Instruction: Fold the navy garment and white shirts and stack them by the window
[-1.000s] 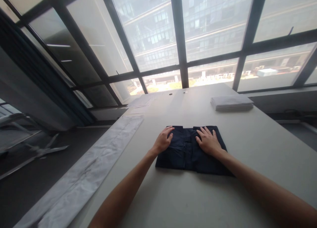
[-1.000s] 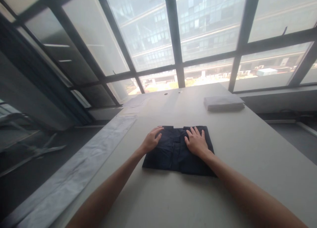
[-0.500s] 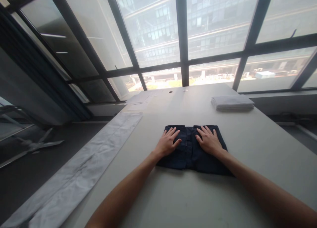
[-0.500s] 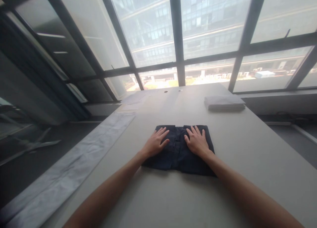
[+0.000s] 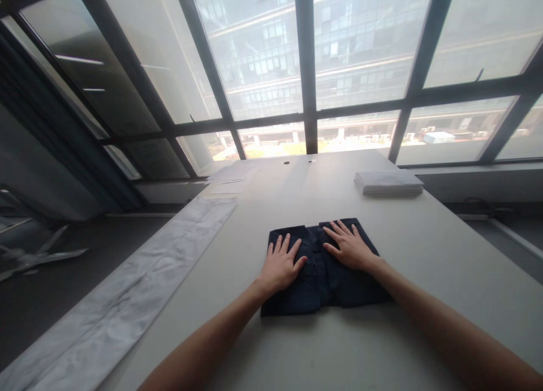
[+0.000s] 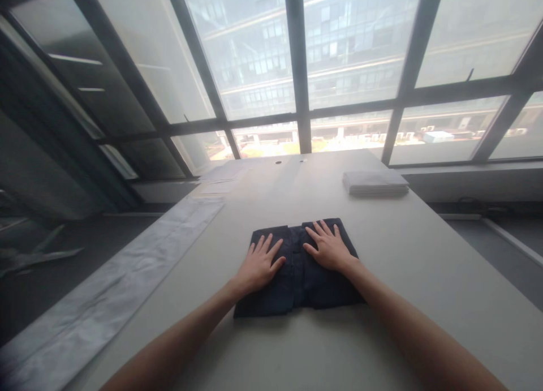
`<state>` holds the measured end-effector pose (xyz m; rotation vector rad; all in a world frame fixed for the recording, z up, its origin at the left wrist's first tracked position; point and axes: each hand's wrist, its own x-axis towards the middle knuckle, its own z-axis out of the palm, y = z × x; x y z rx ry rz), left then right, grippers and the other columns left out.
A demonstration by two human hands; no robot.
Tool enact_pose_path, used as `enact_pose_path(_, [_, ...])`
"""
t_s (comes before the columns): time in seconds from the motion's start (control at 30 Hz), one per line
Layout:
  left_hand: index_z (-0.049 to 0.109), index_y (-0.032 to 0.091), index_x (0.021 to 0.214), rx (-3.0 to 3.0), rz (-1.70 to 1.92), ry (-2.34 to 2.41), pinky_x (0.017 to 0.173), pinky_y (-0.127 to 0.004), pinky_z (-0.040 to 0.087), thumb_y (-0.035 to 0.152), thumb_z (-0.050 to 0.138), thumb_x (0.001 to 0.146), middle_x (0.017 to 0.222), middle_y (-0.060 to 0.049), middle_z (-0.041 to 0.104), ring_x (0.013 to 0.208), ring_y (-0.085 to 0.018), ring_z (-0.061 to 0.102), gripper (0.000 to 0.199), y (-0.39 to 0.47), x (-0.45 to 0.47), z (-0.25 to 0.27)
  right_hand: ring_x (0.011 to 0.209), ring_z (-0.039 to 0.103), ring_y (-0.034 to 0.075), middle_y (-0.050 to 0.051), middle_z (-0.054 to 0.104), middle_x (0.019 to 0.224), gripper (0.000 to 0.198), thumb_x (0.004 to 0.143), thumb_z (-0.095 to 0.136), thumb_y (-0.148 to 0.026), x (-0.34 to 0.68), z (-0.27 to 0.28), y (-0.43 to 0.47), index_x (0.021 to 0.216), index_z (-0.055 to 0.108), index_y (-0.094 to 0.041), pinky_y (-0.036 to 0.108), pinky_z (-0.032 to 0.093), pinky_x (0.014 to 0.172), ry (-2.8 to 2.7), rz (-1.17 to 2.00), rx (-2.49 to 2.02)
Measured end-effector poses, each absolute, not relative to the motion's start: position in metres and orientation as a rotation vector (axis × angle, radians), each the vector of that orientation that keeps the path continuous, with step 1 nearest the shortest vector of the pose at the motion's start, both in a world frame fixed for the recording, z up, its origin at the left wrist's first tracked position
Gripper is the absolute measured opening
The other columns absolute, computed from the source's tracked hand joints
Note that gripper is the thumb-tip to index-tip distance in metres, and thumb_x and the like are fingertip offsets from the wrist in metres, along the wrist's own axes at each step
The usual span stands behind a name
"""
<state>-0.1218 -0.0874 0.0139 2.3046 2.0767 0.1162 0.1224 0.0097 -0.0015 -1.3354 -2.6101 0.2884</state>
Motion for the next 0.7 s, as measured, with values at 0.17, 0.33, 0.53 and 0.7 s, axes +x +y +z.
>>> enact_pose_path(0.17, [0.038, 0.025, 0.158, 2.451, 0.235, 1.967, 0.124, -0.056, 0.019, 0.058, 0.032, 0.104, 0.168, -0.006, 0.025, 0.156, -0.03, 0.017, 0.063, -0.077, -0.115, 0.017, 0.155, 0.016, 0.034, 0.015, 0.027, 0.166, 0.064, 0.101, 0.037, -0.053, 0.111, 0.006, 0.0, 0.156, 0.041, -0.021, 0.065, 0.009, 0.121, -2.509, 0.178, -1.36])
enact_pose_path(0.33, [0.033, 0.025, 0.16, 2.449, 0.156, 1.865, 0.124, -0.057, 0.018, 0.059, 0.032, 0.104, 0.168, -0.005, 0.022, 0.156, -0.029, 0.016, 0.066, -0.068, -0.113, 0.009, 0.156, 0.013, 0.031, 0.011, 0.022, 0.169, 0.063, 0.1, 0.041, -0.045, 0.095, 0.001, -0.013, 0.159, 0.035, -0.025, 0.06, 0.013, 0.122, -2.568, 0.211, -1.301])
enact_pose_path(0.53, [0.032, 0.026, 0.16, 2.453, 0.162, 1.882, 0.124, -0.058, 0.018, 0.06, 0.03, 0.103, 0.168, -0.003, 0.022, 0.156, -0.029, 0.016, 0.066, -0.07, -0.114, 0.005, 0.156, 0.012, 0.035, 0.012, 0.021, 0.169, 0.063, 0.098, 0.039, -0.035, 0.094, -0.004, -0.008, 0.16, 0.034, -0.023, 0.067, 0.01, 0.12, -2.539, 0.215, -1.445])
enact_pose_path(0.7, [0.032, 0.027, 0.16, 2.451, 0.153, 1.88, 0.124, -0.058, 0.018, 0.06, 0.03, 0.103, 0.168, -0.003, 0.022, 0.156, -0.029, 0.016, 0.065, -0.069, -0.114, 0.006, 0.157, 0.01, 0.031, 0.008, 0.018, 0.169, 0.067, 0.096, 0.04, -0.035, 0.098, -0.002, -0.011, 0.161, 0.03, -0.022, 0.067, 0.007, 0.121, -2.639, 0.276, -1.307])
